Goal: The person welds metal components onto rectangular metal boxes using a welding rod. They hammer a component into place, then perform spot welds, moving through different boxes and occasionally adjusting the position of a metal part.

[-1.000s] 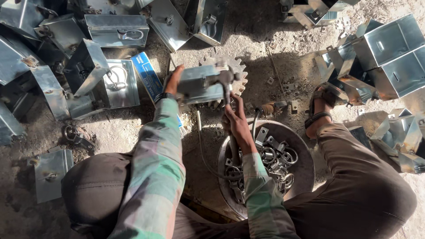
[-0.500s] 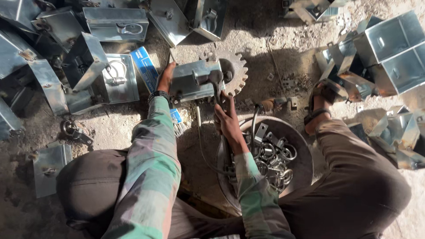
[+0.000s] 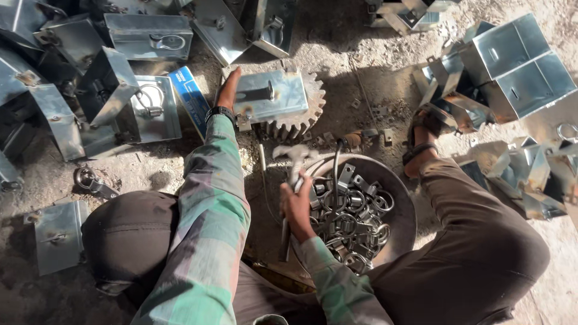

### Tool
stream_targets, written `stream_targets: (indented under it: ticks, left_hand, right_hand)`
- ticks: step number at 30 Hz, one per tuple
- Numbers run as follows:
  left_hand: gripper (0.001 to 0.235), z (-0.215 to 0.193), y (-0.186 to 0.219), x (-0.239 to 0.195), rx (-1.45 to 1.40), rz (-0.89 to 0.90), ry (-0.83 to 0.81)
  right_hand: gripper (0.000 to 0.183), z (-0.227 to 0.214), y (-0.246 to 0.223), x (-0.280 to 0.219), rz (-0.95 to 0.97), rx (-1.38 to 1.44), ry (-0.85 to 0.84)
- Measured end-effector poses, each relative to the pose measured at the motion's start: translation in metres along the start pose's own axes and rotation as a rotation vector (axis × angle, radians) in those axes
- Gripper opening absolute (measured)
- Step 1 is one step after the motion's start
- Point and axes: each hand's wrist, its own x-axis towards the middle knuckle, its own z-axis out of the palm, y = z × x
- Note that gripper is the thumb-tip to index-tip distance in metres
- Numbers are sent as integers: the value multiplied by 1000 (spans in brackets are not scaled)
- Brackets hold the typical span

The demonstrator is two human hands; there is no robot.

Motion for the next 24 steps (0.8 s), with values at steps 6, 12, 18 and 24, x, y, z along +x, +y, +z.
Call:
stream_targets:
  ticks: [6,12,18,24]
  left_hand:
    - [86,14,20,4,29,17,-23]
    - [88,15,33,-7,22,33,-4]
    - [89,8,16,-16,40,15,-3]
    - [91,-7,-18,-6,76,53,37]
  right_hand:
    - [60,-5,123,54,277,-239,-298]
    - [40,10,131,53,436,-394,-302]
    - [27,-18,40,75,-52,-618,-297]
    - [42,-164,-84,202,-467,191,617]
